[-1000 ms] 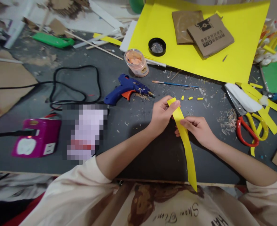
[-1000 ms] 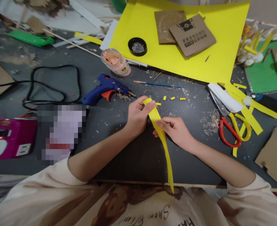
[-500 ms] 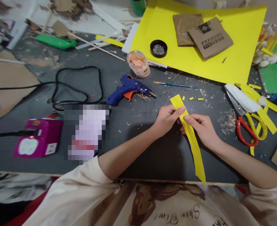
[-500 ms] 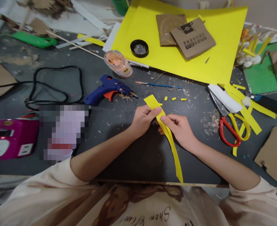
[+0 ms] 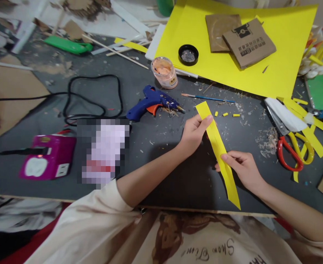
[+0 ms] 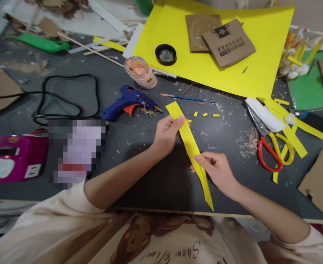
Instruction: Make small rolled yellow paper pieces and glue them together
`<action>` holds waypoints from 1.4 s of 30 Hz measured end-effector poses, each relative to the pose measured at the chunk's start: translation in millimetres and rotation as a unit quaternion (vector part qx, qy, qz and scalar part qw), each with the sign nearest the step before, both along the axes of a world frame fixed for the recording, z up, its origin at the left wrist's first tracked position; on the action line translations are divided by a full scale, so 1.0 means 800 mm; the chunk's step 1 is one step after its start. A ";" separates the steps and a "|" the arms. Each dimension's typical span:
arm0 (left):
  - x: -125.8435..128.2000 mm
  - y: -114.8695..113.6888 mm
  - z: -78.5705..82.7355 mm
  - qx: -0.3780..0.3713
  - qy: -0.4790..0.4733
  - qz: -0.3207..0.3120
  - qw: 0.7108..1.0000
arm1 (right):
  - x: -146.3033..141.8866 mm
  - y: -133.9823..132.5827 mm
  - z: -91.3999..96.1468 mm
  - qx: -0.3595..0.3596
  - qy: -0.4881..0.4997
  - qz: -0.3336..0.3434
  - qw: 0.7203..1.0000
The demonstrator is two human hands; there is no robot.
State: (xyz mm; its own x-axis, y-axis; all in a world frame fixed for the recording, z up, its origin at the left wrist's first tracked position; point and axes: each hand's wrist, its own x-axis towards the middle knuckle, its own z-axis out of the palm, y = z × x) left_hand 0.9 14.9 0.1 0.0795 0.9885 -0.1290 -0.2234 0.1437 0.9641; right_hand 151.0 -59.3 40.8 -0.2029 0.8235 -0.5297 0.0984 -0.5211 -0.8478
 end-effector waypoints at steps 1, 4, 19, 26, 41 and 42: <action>0.001 -0.002 0.003 0.010 0.016 0.000 1.000 | 0.000 0.002 0.000 0.011 -0.005 0.001 1.000; 0.001 -0.009 0.012 0.049 0.071 -0.076 0.993 | 0.000 0.014 0.000 0.046 -0.014 -0.009 0.999; -0.001 -0.007 0.015 -0.022 0.019 -0.104 0.994 | -0.005 0.009 -0.016 -0.018 0.101 -0.053 0.993; 0.000 -0.006 0.000 -0.026 -0.032 -0.053 0.998 | 0.003 -0.010 -0.007 -0.003 0.003 0.009 1.000; 0.000 -0.020 0.034 0.065 0.102 -0.332 0.936 | 0.031 -0.035 0.014 0.095 -0.066 0.212 0.970; 0.000 -0.021 0.036 0.042 0.099 -0.348 0.931 | 0.031 -0.036 0.016 0.115 -0.075 0.232 0.963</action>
